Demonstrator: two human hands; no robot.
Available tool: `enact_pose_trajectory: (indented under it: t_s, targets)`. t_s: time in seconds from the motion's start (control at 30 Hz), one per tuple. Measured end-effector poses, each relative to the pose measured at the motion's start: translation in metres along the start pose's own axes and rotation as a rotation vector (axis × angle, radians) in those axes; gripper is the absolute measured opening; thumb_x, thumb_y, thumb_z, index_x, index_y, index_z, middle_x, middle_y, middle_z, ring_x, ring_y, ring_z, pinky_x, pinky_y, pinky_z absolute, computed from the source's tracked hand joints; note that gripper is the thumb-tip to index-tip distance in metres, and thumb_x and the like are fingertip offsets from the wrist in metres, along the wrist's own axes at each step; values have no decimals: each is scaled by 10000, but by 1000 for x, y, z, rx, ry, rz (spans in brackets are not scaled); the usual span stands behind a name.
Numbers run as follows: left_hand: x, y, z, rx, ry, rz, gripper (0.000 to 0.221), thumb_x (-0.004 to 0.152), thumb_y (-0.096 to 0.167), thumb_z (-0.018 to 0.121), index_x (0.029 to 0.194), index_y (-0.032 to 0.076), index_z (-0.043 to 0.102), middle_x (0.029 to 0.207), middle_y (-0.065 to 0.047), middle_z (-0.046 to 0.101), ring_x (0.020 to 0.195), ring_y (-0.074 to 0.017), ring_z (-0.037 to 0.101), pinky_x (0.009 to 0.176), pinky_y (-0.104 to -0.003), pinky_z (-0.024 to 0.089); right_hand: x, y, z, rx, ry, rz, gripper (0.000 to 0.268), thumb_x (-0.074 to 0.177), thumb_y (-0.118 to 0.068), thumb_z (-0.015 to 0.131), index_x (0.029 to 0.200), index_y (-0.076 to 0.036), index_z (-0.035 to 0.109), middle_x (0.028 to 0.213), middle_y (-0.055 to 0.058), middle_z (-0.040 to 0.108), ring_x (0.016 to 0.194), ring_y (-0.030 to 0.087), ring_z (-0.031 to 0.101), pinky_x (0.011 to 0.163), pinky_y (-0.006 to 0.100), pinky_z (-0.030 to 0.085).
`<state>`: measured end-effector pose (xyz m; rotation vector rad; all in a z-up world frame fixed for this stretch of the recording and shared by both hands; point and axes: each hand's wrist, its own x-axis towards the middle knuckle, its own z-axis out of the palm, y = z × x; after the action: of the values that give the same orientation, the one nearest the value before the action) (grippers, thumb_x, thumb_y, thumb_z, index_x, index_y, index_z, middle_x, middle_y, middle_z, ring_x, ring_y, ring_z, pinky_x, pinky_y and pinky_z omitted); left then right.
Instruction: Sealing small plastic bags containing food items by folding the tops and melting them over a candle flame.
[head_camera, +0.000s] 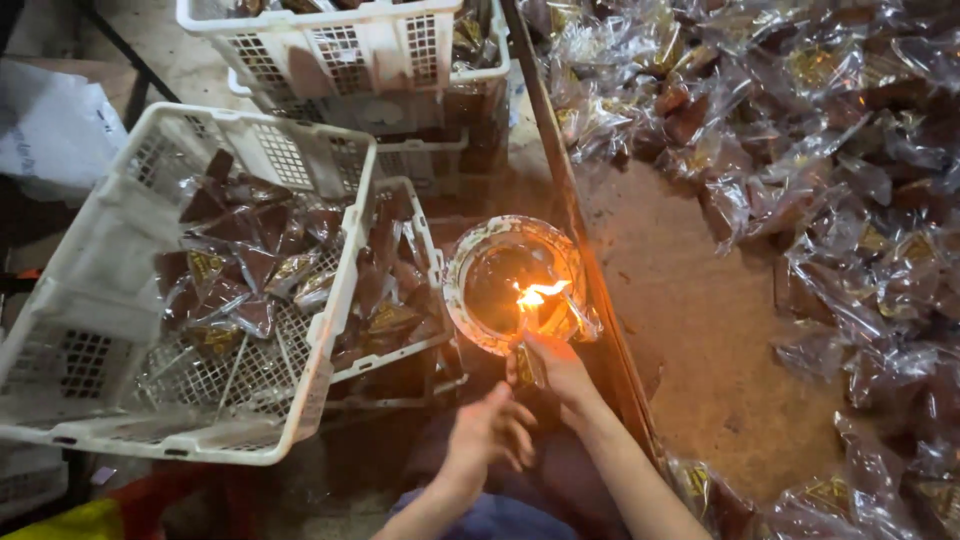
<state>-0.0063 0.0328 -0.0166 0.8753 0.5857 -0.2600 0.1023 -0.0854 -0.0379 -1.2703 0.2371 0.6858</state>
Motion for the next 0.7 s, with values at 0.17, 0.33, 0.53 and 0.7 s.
enact_pose_trajectory:
  t_s: [0.17,0.33,0.53,0.7]
  targets:
    - [11,-35,5,-202,-83,-327,621,973,499,514,1189,-71,633,1004,-290,732,881,-395,754,631,-406,616,-14,-12,9,136,36,141,332,982,-292,580,918,16,685,782,207,725,724,300,713,726,360,571]
    - [9,-26,12,-312,6,-71,453,977,330,576,1371,108,596,950,-114,676,748,-245,693,596,-370,600,-71,-27,5,-393,-86,-233,352,899,-258,653,1069,9,808,1308,111,632,1107,168,628,898,299,540]
    - [-12,3,39,-137,57,-110,367,1003,343,509,1227,128,705,811,-50,589,600,-143,508,413,-281,359,-73,-22,-13,-269,-74,-363,430,935,-176,672,1359,-120,625,1291,131,721,1103,150,672,970,286,526]
    - [23,32,-1,-305,188,-26,259,876,262,699,1065,95,756,741,-56,614,539,-141,496,348,-274,328,-79,-61,-61,-382,133,-444,345,953,-148,647,1291,-94,684,1229,66,783,1126,137,706,1042,285,504]
